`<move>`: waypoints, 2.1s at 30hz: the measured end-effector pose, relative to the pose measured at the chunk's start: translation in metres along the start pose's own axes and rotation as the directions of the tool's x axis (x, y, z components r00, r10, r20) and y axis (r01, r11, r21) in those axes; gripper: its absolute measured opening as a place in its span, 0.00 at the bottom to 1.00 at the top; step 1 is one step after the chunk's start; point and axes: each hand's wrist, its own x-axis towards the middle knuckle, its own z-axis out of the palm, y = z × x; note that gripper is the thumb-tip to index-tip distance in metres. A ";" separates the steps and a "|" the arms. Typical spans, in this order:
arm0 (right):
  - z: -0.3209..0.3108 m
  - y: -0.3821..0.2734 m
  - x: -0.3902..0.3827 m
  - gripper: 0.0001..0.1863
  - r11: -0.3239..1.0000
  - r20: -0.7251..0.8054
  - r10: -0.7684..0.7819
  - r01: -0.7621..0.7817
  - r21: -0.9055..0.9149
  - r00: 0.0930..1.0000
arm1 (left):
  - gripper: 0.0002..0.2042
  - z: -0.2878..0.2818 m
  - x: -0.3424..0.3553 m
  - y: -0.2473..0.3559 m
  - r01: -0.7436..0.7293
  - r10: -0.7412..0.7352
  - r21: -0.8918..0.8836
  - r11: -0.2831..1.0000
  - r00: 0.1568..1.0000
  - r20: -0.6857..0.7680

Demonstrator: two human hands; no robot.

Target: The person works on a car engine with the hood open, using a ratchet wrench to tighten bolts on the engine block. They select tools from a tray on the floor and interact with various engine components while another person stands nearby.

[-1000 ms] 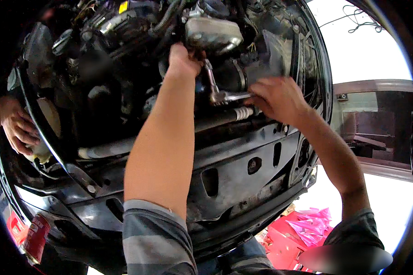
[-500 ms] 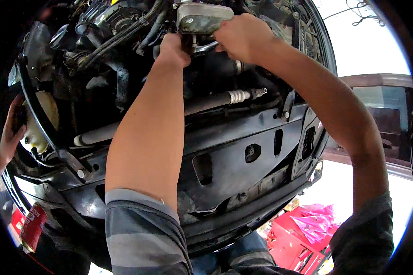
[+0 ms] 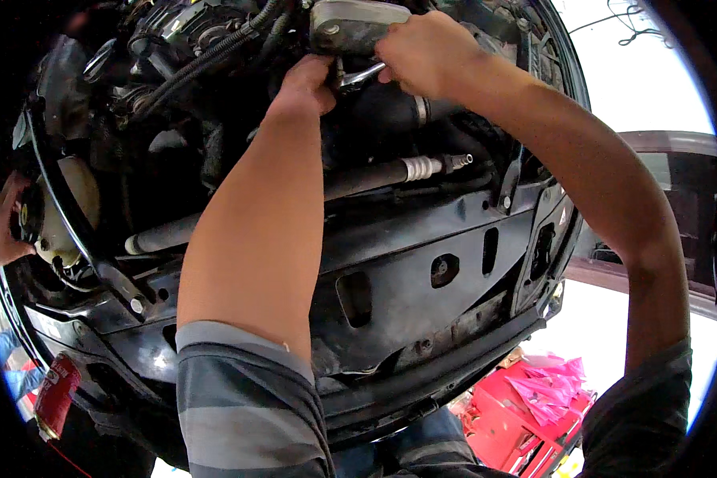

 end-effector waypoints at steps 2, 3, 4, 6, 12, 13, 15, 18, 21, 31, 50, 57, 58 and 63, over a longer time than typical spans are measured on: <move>-0.003 -0.008 0.001 0.08 1.000 -0.012 0.014 -0.015 -0.015 1.000 | 0.10 0.013 -0.023 0.011 0.001 0.016 0.121 0.993 0.990 -0.138; -0.005 -0.012 0.004 0.10 0.999 -0.016 0.016 -0.017 -0.039 1.000 | 0.10 0.019 -0.026 0.014 0.046 -0.012 0.166 0.985 0.979 -0.202; -0.006 -0.015 0.007 0.12 0.998 -0.020 0.018 -0.019 -0.063 1.000 | 0.11 0.024 -0.028 0.017 0.095 -0.037 0.207 0.974 0.963 -0.267; -0.012 -0.017 0.015 0.08 0.991 0.121 -0.005 0.021 -0.131 0.993 | 0.13 0.024 -0.027 0.017 0.106 0.002 0.365 0.925 0.959 -0.283; -0.029 -0.018 0.029 0.10 0.988 0.321 0.099 -0.054 -0.145 0.942 | 0.13 0.007 -0.018 0.014 0.119 -0.021 0.572 0.812 0.984 -0.175; -0.025 -0.014 0.025 0.11 0.987 0.267 0.126 -0.094 -0.129 0.956 | 0.12 0.009 -0.019 0.015 0.171 -0.082 0.531 0.830 0.979 -0.186; -0.036 0.010 0.011 0.12 0.984 0.294 0.178 -0.175 -0.036 0.939 | 0.15 0.001 -0.021 0.008 0.098 -0.045 0.395 0.913 0.989 -0.140; -0.010 0.035 -0.024 0.14 0.829 0.072 0.252 -0.254 0.499 0.965 | 0.18 0.001 -0.016 -0.002 0.115 -0.074 0.330 0.937 0.988 -0.134; -0.004 0.011 -0.020 0.19 0.428 0.023 0.566 -0.318 0.846 0.824 | 0.19 -0.036 0.036 -0.006 0.097 -0.100 0.158 0.983 0.995 0.013; 0.012 -0.037 0.008 0.16 0.352 -0.289 0.903 -0.163 0.922 0.317 | 0.17 -0.009 -0.001 0.001 0.176 -0.180 0.045 0.983 0.976 0.118; 0.019 -0.040 0.030 0.13 0.519 -0.538 0.832 0.151 0.841 0.134 | 0.12 0.002 0.025 -0.018 0.119 -0.119 -0.059 0.991 0.993 0.013; -0.004 -0.035 0.036 0.11 0.684 -0.680 0.623 0.153 0.714 0.387 | 0.26 -0.022 0.036 -0.006 0.185 -0.187 0.025 0.982 0.971 0.152; 0.037 -0.004 0.004 0.11 0.553 -0.509 0.793 -0.044 0.832 0.335 | 0.28 0.021 0.003 -0.009 0.244 -0.239 0.031 0.969 0.964 -0.115; 0.032 -0.024 0.023 0.14 0.400 -0.433 0.890 0.211 0.892 0.146 | 0.25 0.012 0.008 -0.015 0.074 -0.093 0.215 0.974 0.992 0.080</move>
